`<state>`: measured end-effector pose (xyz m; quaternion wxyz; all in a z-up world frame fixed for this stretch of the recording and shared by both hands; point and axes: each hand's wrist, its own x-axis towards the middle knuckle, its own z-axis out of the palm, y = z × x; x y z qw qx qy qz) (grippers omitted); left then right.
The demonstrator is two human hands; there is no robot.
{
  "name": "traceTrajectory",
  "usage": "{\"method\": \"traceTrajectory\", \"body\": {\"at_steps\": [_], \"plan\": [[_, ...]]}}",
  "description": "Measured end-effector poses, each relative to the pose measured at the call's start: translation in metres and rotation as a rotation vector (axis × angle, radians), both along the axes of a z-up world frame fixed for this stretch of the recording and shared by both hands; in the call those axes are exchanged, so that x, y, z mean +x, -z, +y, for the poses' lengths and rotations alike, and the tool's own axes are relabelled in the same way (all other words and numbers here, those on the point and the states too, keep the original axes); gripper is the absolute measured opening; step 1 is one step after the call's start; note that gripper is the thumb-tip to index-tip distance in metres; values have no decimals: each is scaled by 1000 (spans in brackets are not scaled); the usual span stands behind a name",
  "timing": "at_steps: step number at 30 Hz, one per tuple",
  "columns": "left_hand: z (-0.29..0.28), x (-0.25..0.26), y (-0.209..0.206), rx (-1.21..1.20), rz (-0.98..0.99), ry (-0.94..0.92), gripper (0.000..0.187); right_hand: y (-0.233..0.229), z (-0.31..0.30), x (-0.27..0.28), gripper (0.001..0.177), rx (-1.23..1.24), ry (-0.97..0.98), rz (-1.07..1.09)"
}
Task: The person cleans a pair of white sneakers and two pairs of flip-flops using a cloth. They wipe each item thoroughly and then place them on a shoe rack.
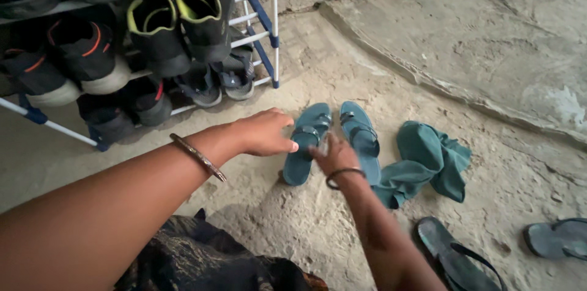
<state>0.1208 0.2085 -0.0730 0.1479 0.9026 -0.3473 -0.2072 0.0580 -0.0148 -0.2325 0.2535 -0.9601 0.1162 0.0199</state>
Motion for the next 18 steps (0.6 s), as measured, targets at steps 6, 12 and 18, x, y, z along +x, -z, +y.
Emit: {"method": "traceTrajectory", "body": {"at_steps": [6,12,18], "plan": [[25,2,7,34,1,-21,69,-20,74,-5,136,-48,103,146],[52,7,10,49,-4,-54,62,2,93,-10,139,-129,109,71],[62,8,10,52,1,-58,60,-4,76,-12,137,-93,241,40]]}}
